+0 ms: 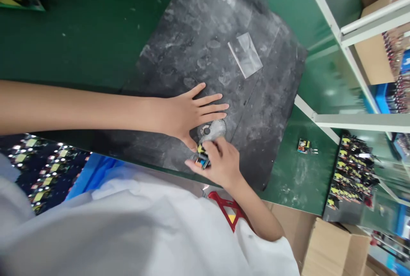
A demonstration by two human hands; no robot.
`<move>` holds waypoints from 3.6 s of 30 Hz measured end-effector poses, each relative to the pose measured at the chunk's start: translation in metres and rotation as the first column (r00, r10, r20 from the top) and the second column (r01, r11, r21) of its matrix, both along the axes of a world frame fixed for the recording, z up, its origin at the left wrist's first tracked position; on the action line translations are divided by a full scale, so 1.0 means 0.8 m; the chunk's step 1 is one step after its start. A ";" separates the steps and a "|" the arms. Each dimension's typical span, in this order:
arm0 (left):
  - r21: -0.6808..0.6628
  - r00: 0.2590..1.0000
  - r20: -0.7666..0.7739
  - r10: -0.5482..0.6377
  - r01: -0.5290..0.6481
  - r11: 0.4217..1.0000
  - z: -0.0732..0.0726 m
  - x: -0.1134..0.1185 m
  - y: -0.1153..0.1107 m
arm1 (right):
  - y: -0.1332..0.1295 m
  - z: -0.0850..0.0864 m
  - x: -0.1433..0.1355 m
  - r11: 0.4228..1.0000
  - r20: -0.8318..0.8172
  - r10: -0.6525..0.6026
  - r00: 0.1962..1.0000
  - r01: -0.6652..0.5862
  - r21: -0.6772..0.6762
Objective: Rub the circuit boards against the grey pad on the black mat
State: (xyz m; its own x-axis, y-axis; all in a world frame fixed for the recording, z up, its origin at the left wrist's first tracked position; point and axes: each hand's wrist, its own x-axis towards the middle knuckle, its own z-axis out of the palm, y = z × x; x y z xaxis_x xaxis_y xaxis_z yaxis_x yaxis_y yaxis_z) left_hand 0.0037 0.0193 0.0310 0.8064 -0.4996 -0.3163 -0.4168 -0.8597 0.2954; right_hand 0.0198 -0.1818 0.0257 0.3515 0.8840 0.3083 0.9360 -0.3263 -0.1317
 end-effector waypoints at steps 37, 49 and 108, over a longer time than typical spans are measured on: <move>-0.242 0.986 0.117 0.117 -0.086 0.966 -0.024 -0.005 0.001 | -0.005 0.008 0.033 0.982 -0.049 -0.136 0.989 0.141 0.124; -0.173 0.991 0.100 0.094 -0.075 0.982 -0.017 -0.004 0.000 | -0.008 -0.005 0.028 0.991 0.069 -0.109 0.992 0.103 0.089; -0.896 0.908 -0.414 -0.063 -0.393 0.208 0.056 -0.013 -0.010 | -0.007 0.066 0.001 0.951 -0.297 -0.188 0.936 0.249 0.184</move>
State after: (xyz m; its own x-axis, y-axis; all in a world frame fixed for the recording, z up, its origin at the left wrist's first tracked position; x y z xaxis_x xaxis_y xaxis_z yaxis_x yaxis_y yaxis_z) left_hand -0.0064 0.0112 0.0755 0.8839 -0.4636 0.0619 0.0019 0.1358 0.9907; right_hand 0.0202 -0.1870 0.0782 0.6257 0.6986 0.3472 0.7625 -0.4538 -0.4611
